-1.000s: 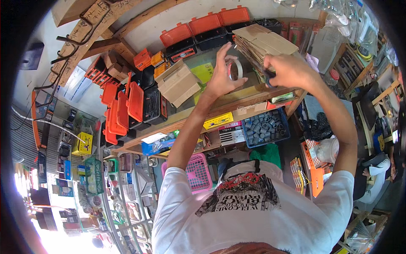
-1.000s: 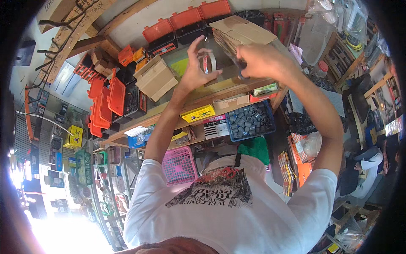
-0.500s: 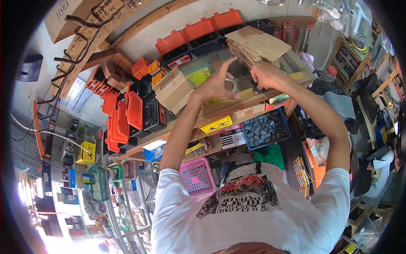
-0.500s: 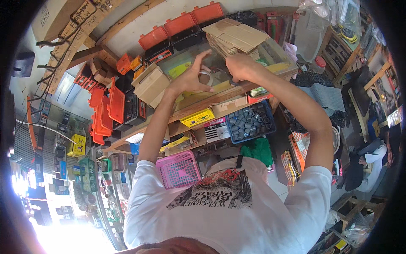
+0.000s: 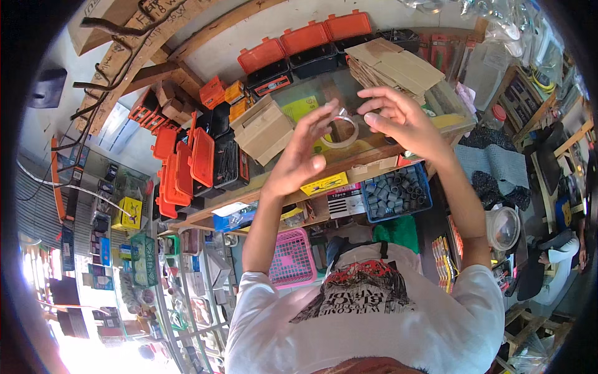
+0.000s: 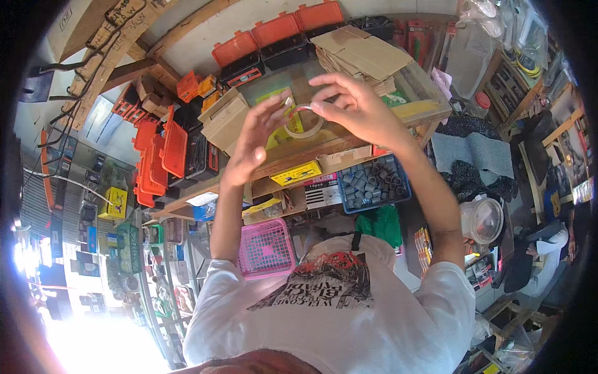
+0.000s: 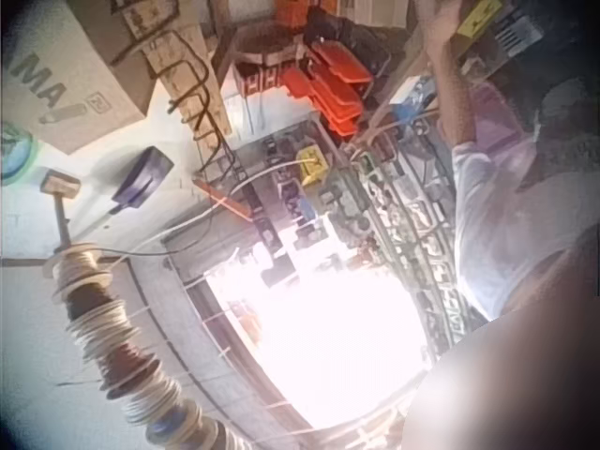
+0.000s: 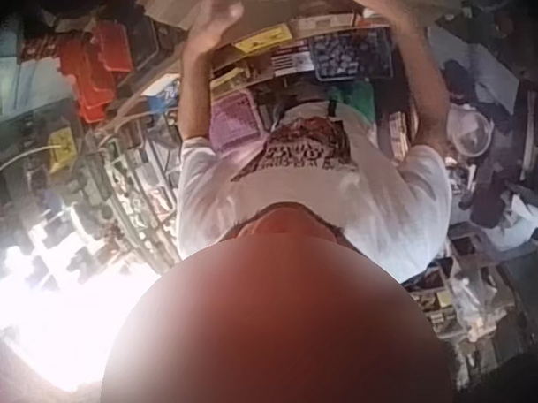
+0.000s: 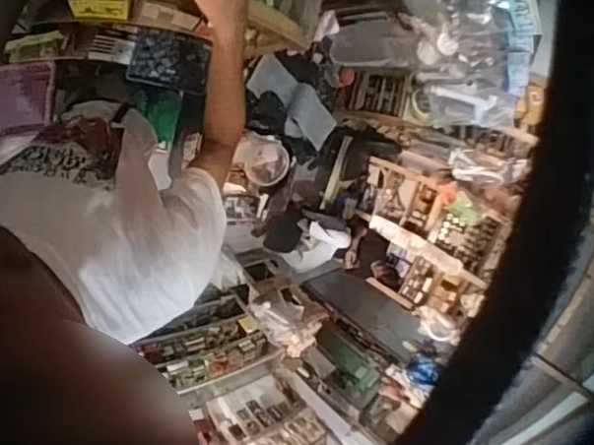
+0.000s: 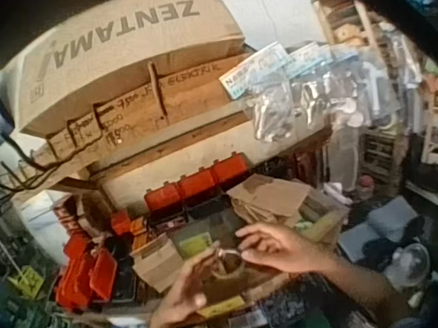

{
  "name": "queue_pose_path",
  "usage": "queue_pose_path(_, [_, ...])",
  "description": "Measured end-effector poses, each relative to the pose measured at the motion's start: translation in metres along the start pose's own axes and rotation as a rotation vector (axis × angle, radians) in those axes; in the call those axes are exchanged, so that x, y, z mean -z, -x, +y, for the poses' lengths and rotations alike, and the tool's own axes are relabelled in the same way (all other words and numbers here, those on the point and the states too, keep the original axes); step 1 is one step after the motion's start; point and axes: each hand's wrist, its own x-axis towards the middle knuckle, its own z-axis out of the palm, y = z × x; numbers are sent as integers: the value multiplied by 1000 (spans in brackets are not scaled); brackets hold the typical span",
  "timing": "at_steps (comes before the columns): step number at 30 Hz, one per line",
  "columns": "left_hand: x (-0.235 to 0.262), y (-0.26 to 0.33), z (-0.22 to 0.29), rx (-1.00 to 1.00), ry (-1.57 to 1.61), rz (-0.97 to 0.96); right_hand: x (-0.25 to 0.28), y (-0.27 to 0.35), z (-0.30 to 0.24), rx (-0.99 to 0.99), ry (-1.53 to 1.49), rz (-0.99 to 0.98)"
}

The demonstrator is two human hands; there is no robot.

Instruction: The person assembles a small cardboard box by hand, folding the flaps and applying pieces of tape to secure the structure.

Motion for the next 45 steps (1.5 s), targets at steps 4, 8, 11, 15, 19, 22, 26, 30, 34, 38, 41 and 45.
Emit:
queue_pose_path(4, [-18,21,8,22,-80,17,-31,6,-1,44,-514,30])
queue_pose_path(8, [-20,28,8,26,-188,15,-51,10,-3,71,-530,106])
queue_pose_path(11, [-19,33,14,37,-380,13,-59,9,-10,54,-546,114])
queue_pose_path(15, [-20,34,17,54,-451,33,-66,3,-9,40,-552,167])
queue_pose_path(19, [-21,35,22,81,-582,61,-69,-4,1,-13,-575,169])
queue_pose_path(22, [-17,35,22,94,-691,98,-73,-9,6,-36,-565,203])
queue_pose_path(26, [-9,32,25,132,-856,124,-75,-15,10,-43,-579,253])
queue_pose_path(30, [10,22,21,69,-1178,207,-72,-19,15,-47,-698,266])
queue_pose_path(34, [46,6,7,126,-1784,498,-76,-30,17,-3,-699,247])
queue_pose_path(38, [90,17,-21,223,-1907,392,-100,-40,19,66,-824,235])
queue_pose_path(41, [93,25,-25,367,-1842,273,-107,-40,23,37,-838,190])
queue_pose_path(45, [85,34,-11,241,-1820,283,-105,-39,30,-1,-816,180])
